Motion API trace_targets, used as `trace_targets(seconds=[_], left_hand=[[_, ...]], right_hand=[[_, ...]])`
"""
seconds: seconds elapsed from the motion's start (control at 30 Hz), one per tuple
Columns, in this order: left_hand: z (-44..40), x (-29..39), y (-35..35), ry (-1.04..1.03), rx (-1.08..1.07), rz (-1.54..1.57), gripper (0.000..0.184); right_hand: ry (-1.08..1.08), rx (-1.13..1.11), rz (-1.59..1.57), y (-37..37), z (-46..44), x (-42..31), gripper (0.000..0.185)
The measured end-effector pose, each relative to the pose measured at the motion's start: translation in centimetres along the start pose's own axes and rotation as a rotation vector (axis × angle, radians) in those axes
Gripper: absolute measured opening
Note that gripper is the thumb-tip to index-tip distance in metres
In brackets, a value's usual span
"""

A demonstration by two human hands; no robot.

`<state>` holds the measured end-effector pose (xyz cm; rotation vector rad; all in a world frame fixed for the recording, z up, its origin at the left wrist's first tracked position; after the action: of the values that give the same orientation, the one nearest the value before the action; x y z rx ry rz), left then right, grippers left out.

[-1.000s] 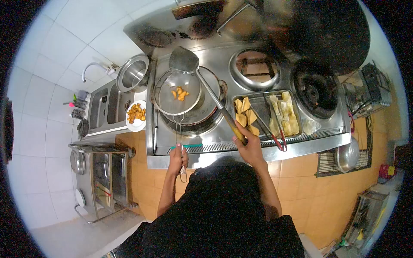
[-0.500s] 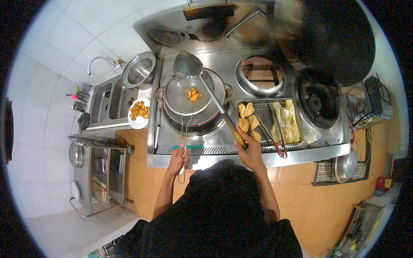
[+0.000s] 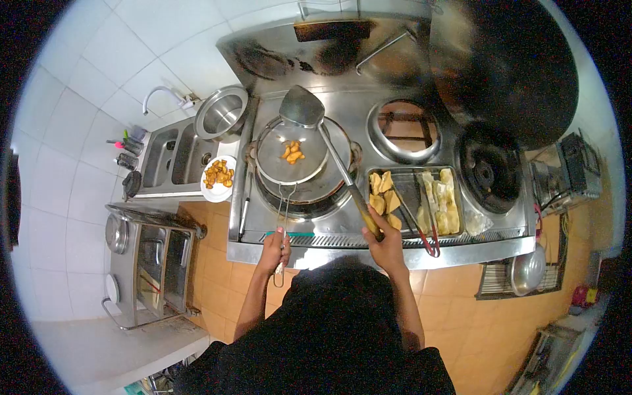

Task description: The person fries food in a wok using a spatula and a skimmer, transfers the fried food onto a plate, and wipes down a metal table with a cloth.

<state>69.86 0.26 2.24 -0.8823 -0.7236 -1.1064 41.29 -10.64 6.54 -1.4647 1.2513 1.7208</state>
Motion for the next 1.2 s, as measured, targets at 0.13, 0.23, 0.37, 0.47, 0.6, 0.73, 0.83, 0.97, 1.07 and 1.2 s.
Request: trace_targets(seconds=[0.13,0.23,0.37,0.47,0.6,0.73,0.83,0.97,1.07,1.2], left_hand=[[0.2,0.2,-0.2,0.011,0.004,-0.018,0.049],[0.0,-0.3,-0.2,-0.063,0.006,-0.034,0.048],[-0.1,-0.6,-0.9,-0.011,-0.005,0.001,0.048],[0.1,-0.2,-0.9,0.043,0.003,-0.046,0.051],[0.2,0.1,-1.4,0.006,-0.035,-0.057,0.051],[0.0,0.0,-0.8,0.025,-0.005,-0.151,0.05],[-0.6,0.1,-0.6,-0.01,-0.006,-0.035,0.05],[-0.2,0.7,-0.8,0.039,0.023,-0.023,0.05],[-0.6,-0.2,-0.7,0.011,0.001,-0.037,0.05],[-0.7,-0.3,-0.9,0.001,-0.023,-0.026,0.05]], right_hand=[[-0.025,-0.003,0.014,0.3,0.1,-0.2,0.052],[-0.025,-0.027,-0.007,0.5,0.4,-0.3,0.051],[-0.033,-0.036,-0.012,0.5,0.3,-0.3,0.05],[-0.031,-0.022,-0.025,0.5,0.5,-0.2,0.051],[-0.066,-0.044,-0.033,0.5,0.5,-0.4,0.051],[0.019,0.023,0.014,0.3,0.4,0.4,0.049],[-0.012,0.018,0.012,0.3,0.6,0.2,0.049],[-0.005,0.012,0.008,0.2,0.4,0.4,0.05],[-0.026,0.006,0.003,0.2,0.4,0.2,0.049],[-0.022,-0.017,-0.034,0.4,0.3,0.0,0.051]])
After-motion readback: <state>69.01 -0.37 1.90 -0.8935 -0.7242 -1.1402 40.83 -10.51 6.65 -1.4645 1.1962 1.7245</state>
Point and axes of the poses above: each hand's wrist, its own z-axis away from the middle knuckle, its own y-axis out of the back of the hand, x = y × z, the point moved 1 cm from there along -z, towards the middle knuckle, and after that the axes turned 8 degrees about -x, right-handed, at the moved point
